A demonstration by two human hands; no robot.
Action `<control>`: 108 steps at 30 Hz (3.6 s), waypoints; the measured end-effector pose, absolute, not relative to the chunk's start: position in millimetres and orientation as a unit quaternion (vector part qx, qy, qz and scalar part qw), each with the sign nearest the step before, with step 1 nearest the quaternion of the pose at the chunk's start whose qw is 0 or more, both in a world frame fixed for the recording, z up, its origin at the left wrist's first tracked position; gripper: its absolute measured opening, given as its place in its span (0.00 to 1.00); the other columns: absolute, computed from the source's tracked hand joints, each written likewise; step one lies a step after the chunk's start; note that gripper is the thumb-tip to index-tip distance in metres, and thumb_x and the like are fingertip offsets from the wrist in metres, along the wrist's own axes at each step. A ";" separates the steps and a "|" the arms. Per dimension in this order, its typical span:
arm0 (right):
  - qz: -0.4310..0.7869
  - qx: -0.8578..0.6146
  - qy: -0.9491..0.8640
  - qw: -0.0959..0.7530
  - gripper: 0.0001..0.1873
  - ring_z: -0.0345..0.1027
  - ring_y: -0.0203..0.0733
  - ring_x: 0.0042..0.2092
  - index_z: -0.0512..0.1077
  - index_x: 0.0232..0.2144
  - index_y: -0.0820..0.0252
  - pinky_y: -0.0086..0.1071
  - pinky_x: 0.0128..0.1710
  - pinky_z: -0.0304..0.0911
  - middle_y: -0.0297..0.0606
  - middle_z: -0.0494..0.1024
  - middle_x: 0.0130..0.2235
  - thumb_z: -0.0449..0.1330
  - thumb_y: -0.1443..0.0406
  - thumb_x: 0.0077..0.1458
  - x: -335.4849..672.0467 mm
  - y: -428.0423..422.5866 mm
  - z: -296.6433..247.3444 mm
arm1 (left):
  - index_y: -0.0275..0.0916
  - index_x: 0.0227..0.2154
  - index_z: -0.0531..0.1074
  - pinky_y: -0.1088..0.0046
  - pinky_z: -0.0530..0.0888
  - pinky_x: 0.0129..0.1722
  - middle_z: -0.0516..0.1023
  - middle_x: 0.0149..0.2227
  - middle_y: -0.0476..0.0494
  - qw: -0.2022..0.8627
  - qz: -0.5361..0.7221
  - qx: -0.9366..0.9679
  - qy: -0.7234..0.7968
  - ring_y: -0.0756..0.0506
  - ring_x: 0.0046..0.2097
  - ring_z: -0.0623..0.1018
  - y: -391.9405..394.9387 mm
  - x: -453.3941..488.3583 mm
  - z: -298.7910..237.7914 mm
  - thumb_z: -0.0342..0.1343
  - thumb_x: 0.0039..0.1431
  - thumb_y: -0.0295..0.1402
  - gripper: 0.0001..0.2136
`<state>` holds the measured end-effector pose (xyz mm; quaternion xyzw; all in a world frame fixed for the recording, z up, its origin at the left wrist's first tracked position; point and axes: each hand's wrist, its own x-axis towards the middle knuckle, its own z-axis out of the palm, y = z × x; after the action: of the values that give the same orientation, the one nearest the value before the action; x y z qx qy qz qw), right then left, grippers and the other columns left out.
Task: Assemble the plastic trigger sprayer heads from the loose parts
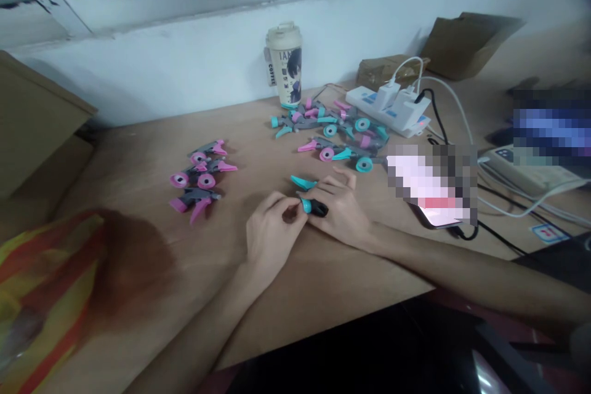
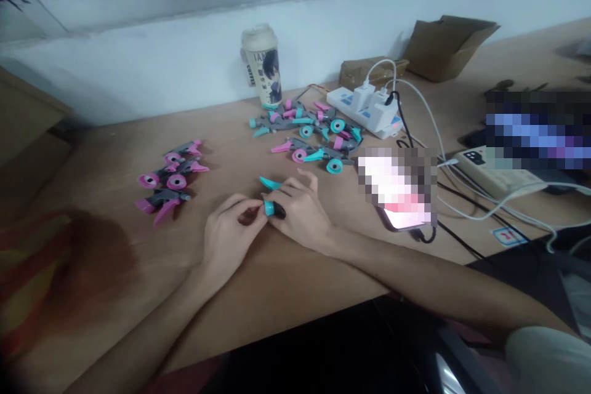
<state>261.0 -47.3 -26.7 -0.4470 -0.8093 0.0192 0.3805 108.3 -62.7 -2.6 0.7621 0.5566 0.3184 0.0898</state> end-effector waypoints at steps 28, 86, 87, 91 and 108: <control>0.143 -0.400 -0.781 0.458 0.12 0.72 0.40 0.43 0.71 0.38 0.52 0.46 0.59 0.44 0.32 0.79 0.39 0.62 0.56 0.50 266.2 -40.1 -19.8 | 0.39 0.27 0.73 0.78 0.67 0.27 0.67 0.25 0.51 0.251 0.460 0.698 0.488 0.52 0.29 0.69 -46.1 94.3 -7.6 0.60 0.50 0.34 0.05; 0.145 -0.404 -0.778 0.458 0.10 0.71 0.39 0.42 0.70 0.38 0.53 0.43 0.57 0.47 0.31 0.79 0.38 0.61 0.60 0.50 267.4 -42.5 -17.1 | 0.41 0.36 0.69 0.76 0.73 0.30 0.70 0.35 0.47 0.165 0.423 0.752 0.478 0.49 0.35 0.73 -60.5 99.7 -0.8 0.57 0.54 0.35 0.08; 0.142 -0.399 -0.782 0.457 0.10 0.71 0.39 0.43 0.70 0.38 0.53 0.43 0.57 0.46 0.31 0.79 0.38 0.61 0.62 0.50 267.2 -42.4 -17.9 | 0.41 0.36 0.68 0.75 0.73 0.30 0.70 0.35 0.47 0.160 0.417 0.752 0.484 0.49 0.35 0.73 -60.0 100.5 -1.9 0.59 0.51 0.36 0.10; 0.126 -0.387 -0.799 0.442 0.15 0.69 0.41 0.46 0.67 0.40 0.54 0.44 0.58 0.43 0.32 0.78 0.40 0.60 0.66 0.48 266.0 -41.2 -21.9 | 0.41 0.38 0.66 0.73 0.74 0.31 0.73 0.35 0.49 0.162 0.385 0.754 0.508 0.50 0.32 0.74 -59.7 103.2 -5.7 0.61 0.49 0.36 0.14; 0.103 -0.447 -0.787 0.412 0.30 0.62 0.50 0.55 0.62 0.47 0.54 0.50 0.59 0.43 0.39 0.74 0.47 0.62 0.49 0.45 266.7 -40.9 -27.0 | 0.41 0.43 0.72 0.68 0.72 0.42 0.73 0.42 0.43 -0.063 0.454 0.675 0.578 0.46 0.39 0.75 -5.3 28.6 10.3 0.59 0.53 0.38 0.15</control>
<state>266.7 -40.9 -27.0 -0.4469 -0.7873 0.1027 0.4122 28.6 -5.3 10.3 0.6750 0.5781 0.4541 -0.0630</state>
